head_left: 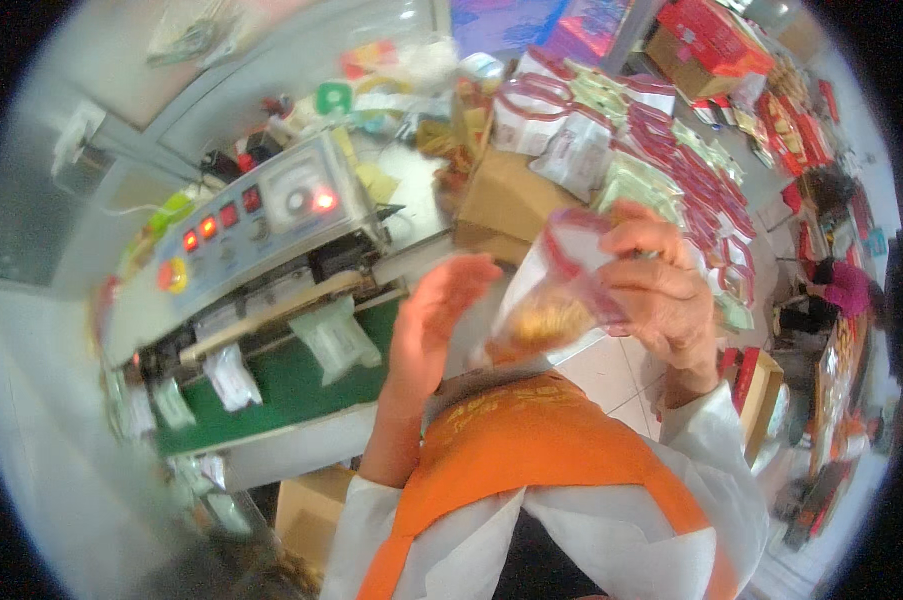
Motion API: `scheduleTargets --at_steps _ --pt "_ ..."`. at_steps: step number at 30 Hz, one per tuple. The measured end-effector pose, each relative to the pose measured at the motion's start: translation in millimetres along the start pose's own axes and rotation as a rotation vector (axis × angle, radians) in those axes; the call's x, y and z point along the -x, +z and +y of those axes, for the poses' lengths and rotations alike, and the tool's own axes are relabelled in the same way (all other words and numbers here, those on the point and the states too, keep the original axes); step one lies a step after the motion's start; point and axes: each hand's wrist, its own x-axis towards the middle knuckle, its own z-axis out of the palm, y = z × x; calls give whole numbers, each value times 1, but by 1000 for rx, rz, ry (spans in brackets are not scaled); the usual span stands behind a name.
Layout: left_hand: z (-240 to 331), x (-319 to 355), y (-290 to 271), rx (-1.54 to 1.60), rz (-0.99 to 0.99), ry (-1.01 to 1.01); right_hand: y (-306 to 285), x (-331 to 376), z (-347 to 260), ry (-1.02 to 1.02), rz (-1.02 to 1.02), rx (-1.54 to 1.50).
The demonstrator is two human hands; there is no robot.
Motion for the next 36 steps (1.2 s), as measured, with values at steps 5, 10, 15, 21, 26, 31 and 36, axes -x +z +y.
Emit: scheduleTargets --at_steps 5,10,15,21,26,31,36 --pt "-49 39 -1 511 -19 -446 64 -11 8 -137 17 -494" --pt "-63 42 -9 827 -286 -271 106 -3 21 185 124 -788" --pt "-27 37 -16 -95 469 -140 143 39 38 777 225 -1313" --pt "-40 43 -32 -429 638 -52 173 28 29 1012 76 -1062" --pt "-44 43 -53 -403 816 -198 216 31 52 1191 160 -970" --pt "-59 47 -87 -247 923 -265 253 28 60 1333 257 -1161" --pt "-46 47 -95 -230 945 -284 270 19 62 1310 245 -1062"
